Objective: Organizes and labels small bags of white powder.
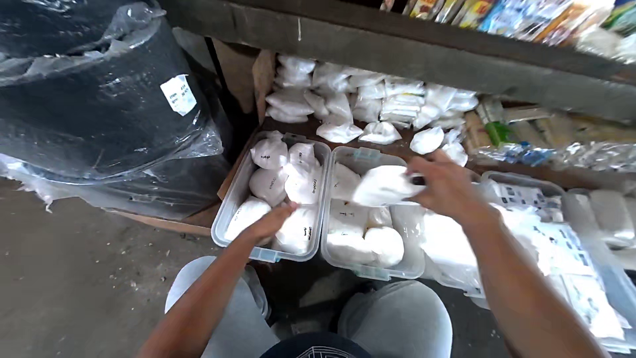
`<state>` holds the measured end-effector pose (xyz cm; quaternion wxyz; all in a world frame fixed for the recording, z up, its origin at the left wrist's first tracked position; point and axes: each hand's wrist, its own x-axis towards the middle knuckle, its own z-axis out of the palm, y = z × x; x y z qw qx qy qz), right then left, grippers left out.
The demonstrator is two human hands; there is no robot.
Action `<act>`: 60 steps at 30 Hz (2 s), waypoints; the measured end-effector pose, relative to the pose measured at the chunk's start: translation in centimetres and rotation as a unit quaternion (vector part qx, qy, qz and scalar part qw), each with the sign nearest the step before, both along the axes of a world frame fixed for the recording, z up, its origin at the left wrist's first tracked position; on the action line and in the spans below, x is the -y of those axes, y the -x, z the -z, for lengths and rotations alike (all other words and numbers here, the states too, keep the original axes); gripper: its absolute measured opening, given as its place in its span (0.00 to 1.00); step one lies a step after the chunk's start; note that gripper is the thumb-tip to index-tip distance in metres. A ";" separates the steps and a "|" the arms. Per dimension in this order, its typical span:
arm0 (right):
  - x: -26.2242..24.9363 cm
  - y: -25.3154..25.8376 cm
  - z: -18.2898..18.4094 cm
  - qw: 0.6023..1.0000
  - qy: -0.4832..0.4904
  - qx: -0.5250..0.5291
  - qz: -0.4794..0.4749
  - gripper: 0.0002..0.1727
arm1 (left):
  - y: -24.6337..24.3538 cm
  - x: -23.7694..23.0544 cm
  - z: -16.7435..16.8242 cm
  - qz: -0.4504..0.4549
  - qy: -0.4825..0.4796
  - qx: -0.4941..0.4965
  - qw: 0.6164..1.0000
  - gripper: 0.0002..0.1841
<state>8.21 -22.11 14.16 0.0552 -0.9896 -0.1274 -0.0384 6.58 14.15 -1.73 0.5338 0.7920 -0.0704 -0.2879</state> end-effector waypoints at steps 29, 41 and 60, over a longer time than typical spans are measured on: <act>-17.6 -8.9 16.7 0.909 -0.114 -0.371 -0.154 0.22 | 2.5 0.2 4.1 -0.269 -0.022 -0.103 0.957 0.26; -16.5 -3.0 15.4 0.914 0.041 -0.393 -0.089 0.62 | 1.5 -1.3 1.4 0.063 -0.238 0.028 0.969 0.25; -17.4 2.6 16.6 0.946 -0.127 -0.298 -0.016 0.47 | 0.5 2.4 8.6 0.087 -0.247 0.412 0.873 0.40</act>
